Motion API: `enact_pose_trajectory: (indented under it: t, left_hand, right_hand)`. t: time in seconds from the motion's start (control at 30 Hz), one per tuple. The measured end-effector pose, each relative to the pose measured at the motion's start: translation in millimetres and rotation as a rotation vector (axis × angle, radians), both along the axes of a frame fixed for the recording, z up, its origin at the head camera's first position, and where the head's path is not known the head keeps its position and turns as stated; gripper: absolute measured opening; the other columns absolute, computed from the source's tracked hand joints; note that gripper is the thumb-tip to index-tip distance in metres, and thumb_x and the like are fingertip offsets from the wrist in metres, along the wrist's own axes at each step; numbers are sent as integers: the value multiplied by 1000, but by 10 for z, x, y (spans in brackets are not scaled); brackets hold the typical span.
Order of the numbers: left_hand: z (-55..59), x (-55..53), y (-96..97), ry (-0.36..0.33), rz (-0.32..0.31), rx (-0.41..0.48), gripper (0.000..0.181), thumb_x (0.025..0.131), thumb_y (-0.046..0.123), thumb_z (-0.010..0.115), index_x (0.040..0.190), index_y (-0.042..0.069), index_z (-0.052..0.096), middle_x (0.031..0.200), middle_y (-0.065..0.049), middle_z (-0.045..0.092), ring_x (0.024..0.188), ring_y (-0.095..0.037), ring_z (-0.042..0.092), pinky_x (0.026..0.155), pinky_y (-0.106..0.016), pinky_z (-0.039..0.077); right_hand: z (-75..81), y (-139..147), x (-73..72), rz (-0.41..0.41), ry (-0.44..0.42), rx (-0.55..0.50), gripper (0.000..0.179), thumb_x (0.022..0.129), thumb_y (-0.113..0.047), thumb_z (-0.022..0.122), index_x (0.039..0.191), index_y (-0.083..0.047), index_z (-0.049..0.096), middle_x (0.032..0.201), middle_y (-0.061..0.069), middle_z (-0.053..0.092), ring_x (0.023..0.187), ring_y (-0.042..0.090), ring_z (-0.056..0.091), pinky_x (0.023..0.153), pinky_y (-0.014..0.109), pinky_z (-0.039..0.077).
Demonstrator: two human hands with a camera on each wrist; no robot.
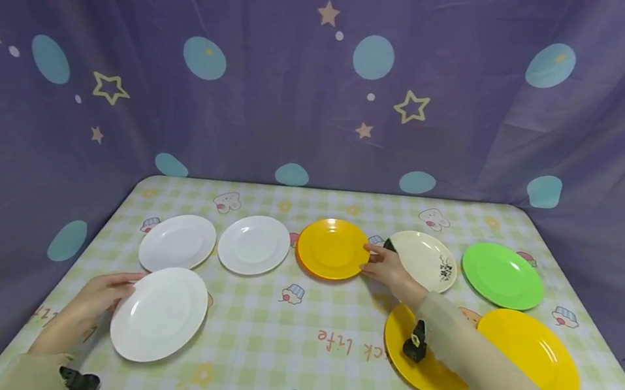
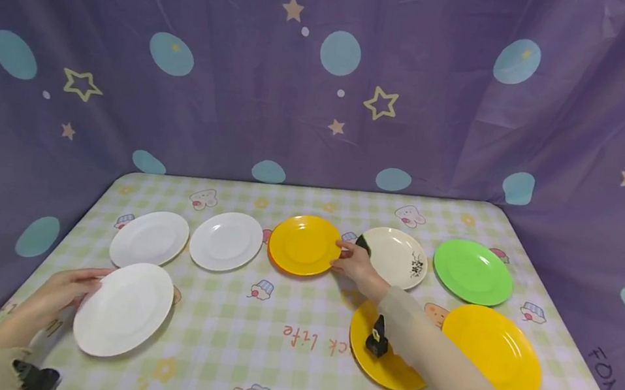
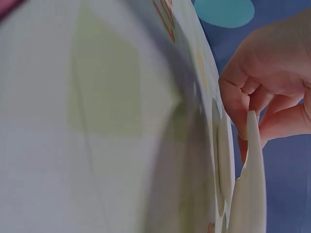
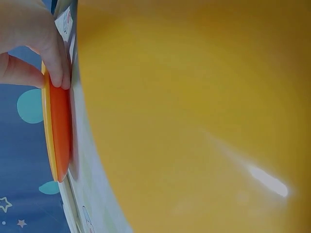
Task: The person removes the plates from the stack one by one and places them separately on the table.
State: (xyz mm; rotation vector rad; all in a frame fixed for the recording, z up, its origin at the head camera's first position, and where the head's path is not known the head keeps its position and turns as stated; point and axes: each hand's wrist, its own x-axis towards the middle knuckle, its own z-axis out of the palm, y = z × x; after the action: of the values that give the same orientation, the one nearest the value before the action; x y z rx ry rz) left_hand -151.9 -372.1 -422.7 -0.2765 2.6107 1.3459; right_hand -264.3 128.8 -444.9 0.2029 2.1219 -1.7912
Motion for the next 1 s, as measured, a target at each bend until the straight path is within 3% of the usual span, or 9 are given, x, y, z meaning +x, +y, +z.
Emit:
enact_pose_trajectory:
  t: [0.13,0.3,0.47,0.73,0.93,1.0]
  left_hand:
    - [26,15,-78,-5,-44,-60,44,89,14,49,124,-11,41,112,-21,54,74,4,50,62,-23,48]
    - [22,36,-160,14,-85,-125,39,89,10,47,120,-14,44,117,-31,48,76,8,47,64,-20,47]
    - [11,51,-211,32,-95,-106,38,87,5,48,118,-17,44,114,-31,50,75,10,48,64,-19,48]
    - [12,15,-284,-27,-125,-111,39,89,9,47,120,-14,44,120,-31,45,79,11,45,67,-19,47]
    - [-36,-20,-330,-39,-140,-111,40,90,13,47,121,-13,45,125,-31,41,82,12,42,71,-17,45]
    - [-51,-30,-341,-29,-146,-119,39,90,13,47,120,-13,45,126,-32,40,87,6,45,71,-16,45]
  right_hand:
    - [25,-20,1,-16,-19,33,53,83,7,53,133,-2,37,122,24,41,96,24,55,81,30,50]
    - [31,-22,6,-21,-26,27,53,83,8,53,133,-2,38,119,23,43,92,22,55,81,29,50]
    - [17,-13,1,-15,-17,15,53,83,9,53,133,0,37,117,24,43,90,21,56,81,30,50]
    - [17,-9,3,-17,-25,7,53,83,9,52,133,-1,37,118,23,42,92,22,56,82,31,50]
    - [2,-13,-7,-24,-26,10,53,83,8,53,133,-1,38,117,23,42,92,21,55,82,31,50]
    - [-8,-13,-14,-25,-26,12,53,82,8,53,133,-2,38,117,23,42,92,22,55,82,30,50]
